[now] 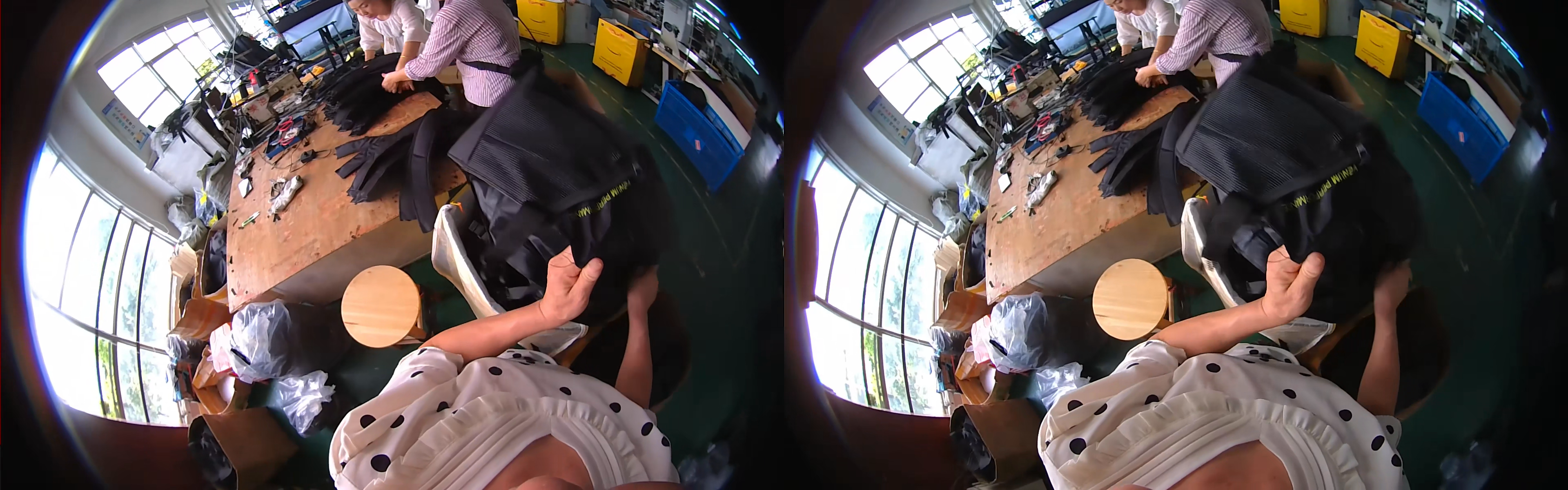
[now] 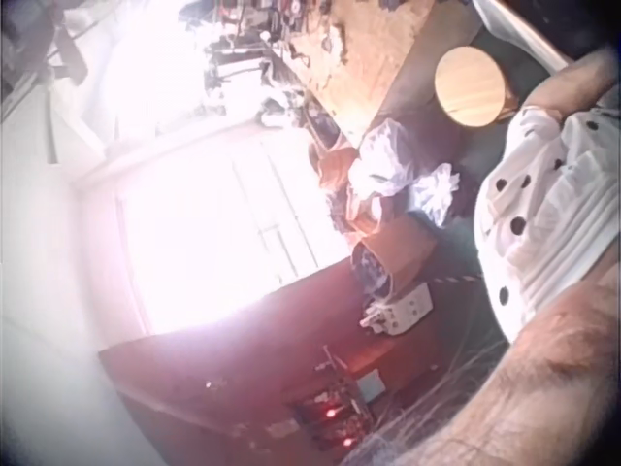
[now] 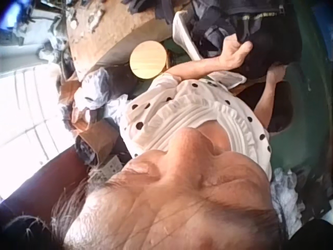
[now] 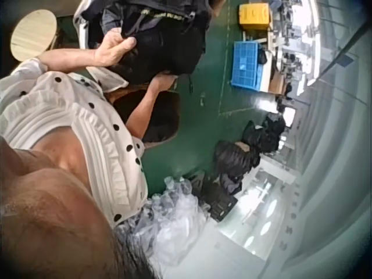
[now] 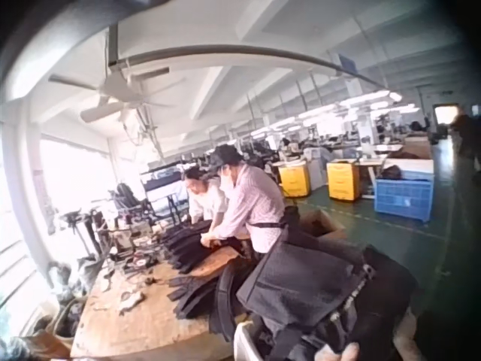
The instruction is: The person handles black fabric backpack panels one at a time, turning them over by hand to check components before placing each piece into a large yellow bin.
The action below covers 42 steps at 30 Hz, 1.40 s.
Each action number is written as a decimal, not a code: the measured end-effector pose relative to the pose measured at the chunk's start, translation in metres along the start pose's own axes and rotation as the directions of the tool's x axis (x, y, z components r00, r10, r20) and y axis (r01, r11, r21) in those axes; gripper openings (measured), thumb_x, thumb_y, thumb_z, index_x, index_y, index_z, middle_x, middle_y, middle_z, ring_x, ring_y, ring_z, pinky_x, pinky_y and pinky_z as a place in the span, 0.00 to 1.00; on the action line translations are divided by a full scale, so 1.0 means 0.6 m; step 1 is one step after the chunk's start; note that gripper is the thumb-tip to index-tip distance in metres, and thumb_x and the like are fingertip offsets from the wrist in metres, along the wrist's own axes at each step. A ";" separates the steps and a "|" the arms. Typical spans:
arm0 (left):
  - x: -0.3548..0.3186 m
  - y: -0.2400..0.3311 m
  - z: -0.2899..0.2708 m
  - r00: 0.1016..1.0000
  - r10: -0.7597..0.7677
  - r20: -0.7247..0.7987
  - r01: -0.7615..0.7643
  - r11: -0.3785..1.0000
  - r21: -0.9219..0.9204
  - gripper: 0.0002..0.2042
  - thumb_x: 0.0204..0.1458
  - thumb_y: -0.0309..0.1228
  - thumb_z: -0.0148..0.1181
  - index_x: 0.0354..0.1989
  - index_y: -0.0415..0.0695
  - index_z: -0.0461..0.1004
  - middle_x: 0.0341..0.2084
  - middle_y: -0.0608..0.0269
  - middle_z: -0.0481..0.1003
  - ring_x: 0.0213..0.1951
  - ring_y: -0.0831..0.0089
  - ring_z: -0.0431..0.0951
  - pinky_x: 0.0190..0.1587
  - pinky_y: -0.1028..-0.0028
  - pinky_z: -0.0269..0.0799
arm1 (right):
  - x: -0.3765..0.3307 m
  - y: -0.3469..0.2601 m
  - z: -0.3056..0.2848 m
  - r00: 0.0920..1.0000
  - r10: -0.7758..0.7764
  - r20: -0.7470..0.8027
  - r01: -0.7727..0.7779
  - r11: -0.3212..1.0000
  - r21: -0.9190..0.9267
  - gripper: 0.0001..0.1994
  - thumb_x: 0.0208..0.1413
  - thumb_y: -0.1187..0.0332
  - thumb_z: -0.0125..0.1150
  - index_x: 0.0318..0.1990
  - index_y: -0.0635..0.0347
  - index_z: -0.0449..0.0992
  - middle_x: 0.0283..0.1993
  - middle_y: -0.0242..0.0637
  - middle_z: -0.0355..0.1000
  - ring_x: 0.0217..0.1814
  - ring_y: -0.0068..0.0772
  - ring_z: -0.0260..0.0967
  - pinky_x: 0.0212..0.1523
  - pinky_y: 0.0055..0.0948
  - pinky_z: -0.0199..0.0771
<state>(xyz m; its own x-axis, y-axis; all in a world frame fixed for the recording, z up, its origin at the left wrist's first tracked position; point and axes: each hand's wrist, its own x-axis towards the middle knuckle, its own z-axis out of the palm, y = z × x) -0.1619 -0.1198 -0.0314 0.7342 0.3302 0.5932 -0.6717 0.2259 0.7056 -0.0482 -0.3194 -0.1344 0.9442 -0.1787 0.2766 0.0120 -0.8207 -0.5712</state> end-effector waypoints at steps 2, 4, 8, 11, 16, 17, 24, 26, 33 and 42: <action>-0.009 0.002 0.021 0.987 -0.162 0.016 0.163 0.986 -0.037 0.12 0.56 0.33 0.49 0.26 0.35 0.70 0.20 0.69 0.67 0.24 0.81 0.61 0.28 0.78 0.60 | 0.034 0.062 -0.010 0.988 0.122 -0.092 -0.115 0.990 0.078 0.19 0.55 0.68 0.42 0.53 0.66 0.62 0.48 0.56 0.66 0.49 0.55 0.65 0.47 0.44 0.64; 0.001 -0.009 -0.006 0.925 -0.379 -0.033 0.376 0.896 0.237 0.25 0.56 0.36 0.48 0.06 0.42 0.54 0.05 0.67 0.55 0.15 0.80 0.54 0.19 0.72 0.51 | 0.042 0.098 -0.002 0.939 0.280 0.198 -0.328 0.568 0.754 0.19 0.57 0.64 0.45 0.52 0.69 0.63 0.49 0.49 0.67 0.51 0.44 0.65 0.48 0.37 0.64; 0.099 -0.034 -0.096 0.869 -0.383 -0.315 0.386 0.921 -0.054 0.24 0.58 0.48 0.39 0.24 0.39 0.71 0.17 0.64 0.69 0.19 0.72 0.68 0.27 0.71 0.65 | 0.018 -0.018 -0.012 0.917 0.396 0.045 -0.246 0.471 0.847 0.21 0.58 0.57 0.46 0.51 0.66 0.65 0.51 0.41 0.66 0.53 0.33 0.62 0.52 0.30 0.61; 0.177 -0.067 -0.133 0.828 -0.478 -0.293 0.290 0.813 -0.505 0.23 0.58 0.47 0.36 0.41 0.37 0.68 0.35 0.57 0.73 0.40 0.66 0.73 0.48 0.65 0.66 | -0.012 -0.109 -0.072 0.945 0.134 0.297 -0.310 0.094 0.946 0.22 0.60 0.55 0.42 0.51 0.65 0.65 0.50 0.37 0.66 0.51 0.31 0.63 0.51 0.28 0.62; 0.116 -0.117 -0.147 0.656 -0.696 -0.291 0.563 0.709 -0.425 0.19 0.57 0.42 0.39 0.46 0.39 0.65 0.44 0.62 0.68 0.50 0.67 0.63 0.55 0.65 0.56 | -0.006 -0.121 -0.049 0.992 0.018 0.122 -0.123 0.204 0.971 0.21 0.60 0.56 0.44 0.48 0.67 0.67 0.48 0.35 0.65 0.50 0.25 0.61 0.54 0.24 0.57; 0.071 -0.108 -0.143 0.624 -0.707 -0.332 0.665 0.704 -0.249 0.16 0.56 0.40 0.42 0.44 0.40 0.65 0.41 0.65 0.69 0.45 0.70 0.66 0.52 0.68 0.59 | -0.010 -0.136 -0.050 0.999 0.018 0.031 -0.035 0.284 0.958 0.13 0.60 0.58 0.45 0.35 0.60 0.63 0.36 0.27 0.57 0.38 0.19 0.53 0.41 0.20 0.53; -0.029 -0.112 -0.060 0.538 -0.823 0.183 0.824 0.559 0.095 0.31 0.52 0.62 0.32 0.23 0.45 0.69 0.16 0.66 0.66 0.20 0.75 0.64 0.25 0.77 0.59 | -0.068 -0.186 -0.060 0.932 -0.350 -0.092 0.315 0.662 0.680 0.12 0.59 0.68 0.40 0.24 0.63 0.59 0.21 0.30 0.49 0.25 0.20 0.47 0.26 0.23 0.52; 0.012 -0.121 -0.076 0.394 -0.880 0.265 0.915 0.347 -0.208 0.30 0.48 0.65 0.34 0.24 0.49 0.69 0.15 0.69 0.67 0.18 0.77 0.64 0.21 0.78 0.55 | -0.083 -0.199 -0.061 0.909 -0.415 -0.042 0.335 0.668 0.664 0.11 0.58 0.68 0.40 0.27 0.64 0.63 0.20 0.31 0.54 0.24 0.21 0.51 0.26 0.23 0.55; 0.052 -0.129 -0.070 0.616 -0.780 0.111 0.786 0.601 -0.143 0.11 0.53 0.30 0.42 0.27 0.40 0.72 0.21 0.62 0.73 0.18 0.74 0.71 0.20 0.77 0.63 | -0.057 -0.212 -0.078 0.906 -0.422 0.000 0.389 0.834 0.393 0.11 0.54 0.66 0.53 0.24 0.64 0.69 0.12 0.40 0.56 0.14 0.27 0.50 0.17 0.30 0.53; -0.031 -0.065 -0.020 0.693 -0.681 0.237 0.469 0.676 0.569 0.32 0.52 0.56 0.42 0.20 0.35 0.77 0.15 0.50 0.73 0.22 0.67 0.75 0.31 0.70 0.70 | 0.093 -0.070 -0.040 0.998 -0.043 0.034 0.016 0.827 0.562 0.18 0.57 0.60 0.51 0.30 0.71 0.70 0.19 0.25 0.54 0.24 0.16 0.46 0.24 0.23 0.52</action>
<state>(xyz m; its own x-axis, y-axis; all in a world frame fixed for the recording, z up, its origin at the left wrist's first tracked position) -0.1507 -0.1238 -0.0748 0.9895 -0.1428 0.0224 -0.0529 -0.2137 0.9755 -0.0041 -0.3077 -0.0763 0.9535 -0.1247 0.2744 0.2103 -0.3768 -0.9021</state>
